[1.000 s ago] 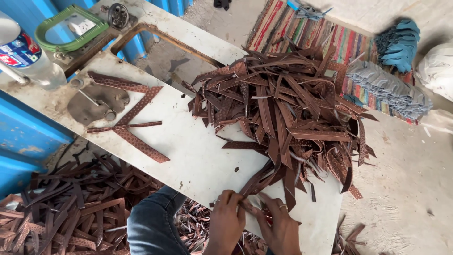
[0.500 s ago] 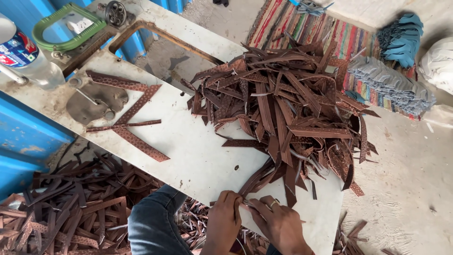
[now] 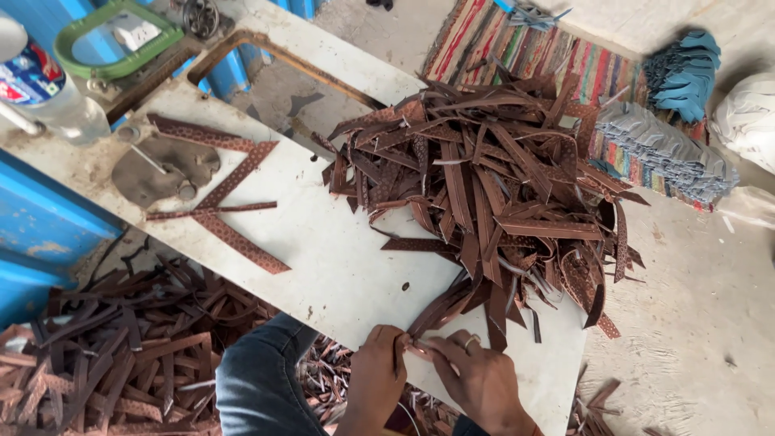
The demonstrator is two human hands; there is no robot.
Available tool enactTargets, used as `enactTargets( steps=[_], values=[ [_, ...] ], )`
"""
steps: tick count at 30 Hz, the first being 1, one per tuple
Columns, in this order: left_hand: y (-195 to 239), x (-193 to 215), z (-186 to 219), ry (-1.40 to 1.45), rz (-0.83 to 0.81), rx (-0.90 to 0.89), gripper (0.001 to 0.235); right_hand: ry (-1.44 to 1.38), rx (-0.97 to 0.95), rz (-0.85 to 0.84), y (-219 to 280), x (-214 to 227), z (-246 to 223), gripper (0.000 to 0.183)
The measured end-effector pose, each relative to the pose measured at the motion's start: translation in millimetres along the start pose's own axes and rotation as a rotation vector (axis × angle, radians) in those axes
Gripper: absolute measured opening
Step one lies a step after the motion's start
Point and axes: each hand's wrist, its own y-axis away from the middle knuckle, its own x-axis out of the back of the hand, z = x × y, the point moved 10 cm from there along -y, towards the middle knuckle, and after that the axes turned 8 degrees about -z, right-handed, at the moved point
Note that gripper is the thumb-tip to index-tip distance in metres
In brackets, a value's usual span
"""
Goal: Trim excess thread and material from manufactured shoe straps using a small thread cutter.
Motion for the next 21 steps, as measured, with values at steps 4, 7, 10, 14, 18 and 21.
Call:
enactTargets(
  steps=[4,7,10,14,18,21],
  values=[
    [2.2,0.0,4.4,-0.028,-0.035,0.032,0.01,0.047,-0.043,-0.056,-10.4,7.7,-12.9,0.027],
    [4.3,-6.6,3.2,-0.03,-0.04,-0.002,0.009,0.102,-0.042,-0.081,-13.3,2.8,-15.2,0.028],
    [7.1,-12.4,2.5,-0.081,-0.013,-0.044,0.008,0.158,-0.092,-0.154,-15.8,-7.9,-10.6,0.032],
    [11.7,-29.0,-6.9,-0.13,-0.065,-0.049,0.017,0.184,-0.13,-0.195,-16.7,-18.5,-2.5,0.025],
    [5.7,-8.2,-28.7,0.219,0.013,0.147,0.01,0.084,-0.121,-0.129,-15.1,-9.4,1.1,0.023],
    [6.8,5.5,-15.0,0.231,0.068,0.147,0.01,0.012,-0.161,-0.184,-8.8,-15.3,9.0,0.033]
  ],
)
